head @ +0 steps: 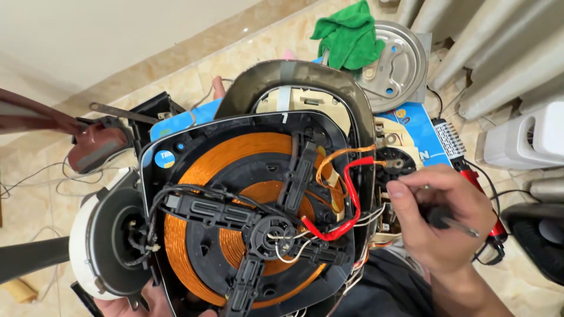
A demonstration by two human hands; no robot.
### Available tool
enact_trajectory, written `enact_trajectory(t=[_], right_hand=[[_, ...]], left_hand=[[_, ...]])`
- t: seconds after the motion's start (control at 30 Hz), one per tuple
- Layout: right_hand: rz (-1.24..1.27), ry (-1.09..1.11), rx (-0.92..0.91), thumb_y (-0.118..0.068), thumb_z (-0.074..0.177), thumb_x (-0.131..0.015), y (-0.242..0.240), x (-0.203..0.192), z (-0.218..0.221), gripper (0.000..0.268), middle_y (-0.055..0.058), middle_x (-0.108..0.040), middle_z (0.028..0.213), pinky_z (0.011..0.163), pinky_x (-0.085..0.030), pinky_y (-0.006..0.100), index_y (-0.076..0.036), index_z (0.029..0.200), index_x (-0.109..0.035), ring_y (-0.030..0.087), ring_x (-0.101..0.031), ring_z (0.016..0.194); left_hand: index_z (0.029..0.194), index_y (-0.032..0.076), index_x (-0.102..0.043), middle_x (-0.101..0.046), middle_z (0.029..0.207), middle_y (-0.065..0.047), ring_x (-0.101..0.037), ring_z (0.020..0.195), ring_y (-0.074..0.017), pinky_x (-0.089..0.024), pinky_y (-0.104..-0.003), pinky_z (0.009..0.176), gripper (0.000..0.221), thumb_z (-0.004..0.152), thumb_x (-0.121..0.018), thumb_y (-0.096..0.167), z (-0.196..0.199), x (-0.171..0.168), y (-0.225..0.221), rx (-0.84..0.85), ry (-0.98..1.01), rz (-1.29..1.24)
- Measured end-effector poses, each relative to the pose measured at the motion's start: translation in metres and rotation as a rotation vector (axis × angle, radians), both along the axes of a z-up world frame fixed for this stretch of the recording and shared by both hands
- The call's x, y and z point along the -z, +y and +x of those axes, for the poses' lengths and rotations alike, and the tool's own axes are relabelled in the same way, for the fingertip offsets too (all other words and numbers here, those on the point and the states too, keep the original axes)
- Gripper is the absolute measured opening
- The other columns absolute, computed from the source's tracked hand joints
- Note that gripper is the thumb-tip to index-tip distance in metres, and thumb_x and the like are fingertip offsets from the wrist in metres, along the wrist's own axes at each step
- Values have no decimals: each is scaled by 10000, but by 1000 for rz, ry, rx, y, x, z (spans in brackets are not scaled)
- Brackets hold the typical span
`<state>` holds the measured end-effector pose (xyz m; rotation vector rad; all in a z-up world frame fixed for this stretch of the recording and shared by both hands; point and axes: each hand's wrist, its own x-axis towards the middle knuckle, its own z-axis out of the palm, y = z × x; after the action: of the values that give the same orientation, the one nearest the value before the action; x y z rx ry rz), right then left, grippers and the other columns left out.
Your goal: Disassembling an induction cooker to inspect and repair internal components using a screwdriver.
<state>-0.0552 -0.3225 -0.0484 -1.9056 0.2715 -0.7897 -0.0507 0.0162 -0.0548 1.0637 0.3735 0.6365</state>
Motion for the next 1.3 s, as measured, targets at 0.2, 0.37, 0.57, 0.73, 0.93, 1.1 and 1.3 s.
enact_trajectory(t=[0.2, 0.37, 0.57, 0.73, 0.93, 1.1, 1.3], right_hand=[[-18, -10, 71, 47, 1096, -855, 6, 7, -2, 151, 172, -724, 992, 721, -539, 248, 61, 1105, -705, 172, -632, 741], [-42, 21, 90, 40, 1188, -864, 6, 16, -8, 159, 207, -761, 1128, 827, -592, 283, 95, 1198, -715, 232, -738, 908], [-42, -1, 92, 62, 1274, -856, 5, 34, -11, 185, 250, -737, 1209, 934, -611, 328, 143, 1299, -692, 267, -716, 1032], [1, -5, 129, 12, 1328, -877, 3, 49, -10, 214, 244, -733, 1254, 992, -572, 299, 116, 1354, -692, 251, -703, 1103], [-140, 132, 231, -119, 1346, -922, -8, 49, -22, 220, 170, -741, 1229, 935, -531, 324, 39, 1348, -768, 214, -655, 1043], [38, -175, 51, -115, 1223, -727, 6, 19, -1, 227, 221, -680, 1052, 567, -460, 269, 13, 1205, -541, 195, -624, 692], [140, -140, 132, -55, 1292, -681, -39, 16, 8, 177, 137, -600, 824, 540, -378, 249, -37, 1175, -549, 133, -515, 568]], left_hand=[[1633, 285, -395, -711, 1440, -187, -702, 974, -251, -586, -380, 780, 476, 1206, -559, 154, -10, 16, 20, -254, 452, 442], [1742, 161, 117, -243, 1686, -425, -314, 1571, -415, -289, -556, 1256, 1475, 553, -735, -32, -32, 35, 42, 364, 82, 496], [1727, 171, -188, -517, 1685, -338, -643, 1435, -440, -589, -521, 1059, 1277, 577, -704, -40, -33, -18, -15, 276, -54, 7], [1686, 180, -303, -482, 1715, -231, -630, 1430, -413, -624, -508, 1019, 1192, 592, -705, -66, -31, -15, -13, 240, -106, -39], [1723, 125, -179, -559, 1514, -284, -613, 1315, -319, -546, -403, 1059, 1277, 572, -715, -16, -40, -23, -9, 347, 36, 132], [1753, 51, -200, -353, 1828, -561, -500, 1561, -674, -495, -787, 1210, 1779, 339, -1125, -507, -7, -68, -40, 41, -352, -593], [1786, -52, -338, -503, 1784, -628, -528, 1635, -718, -492, -837, 1265, 1998, -12, -1037, -575, 13, -68, -45, -161, -349, -619]])
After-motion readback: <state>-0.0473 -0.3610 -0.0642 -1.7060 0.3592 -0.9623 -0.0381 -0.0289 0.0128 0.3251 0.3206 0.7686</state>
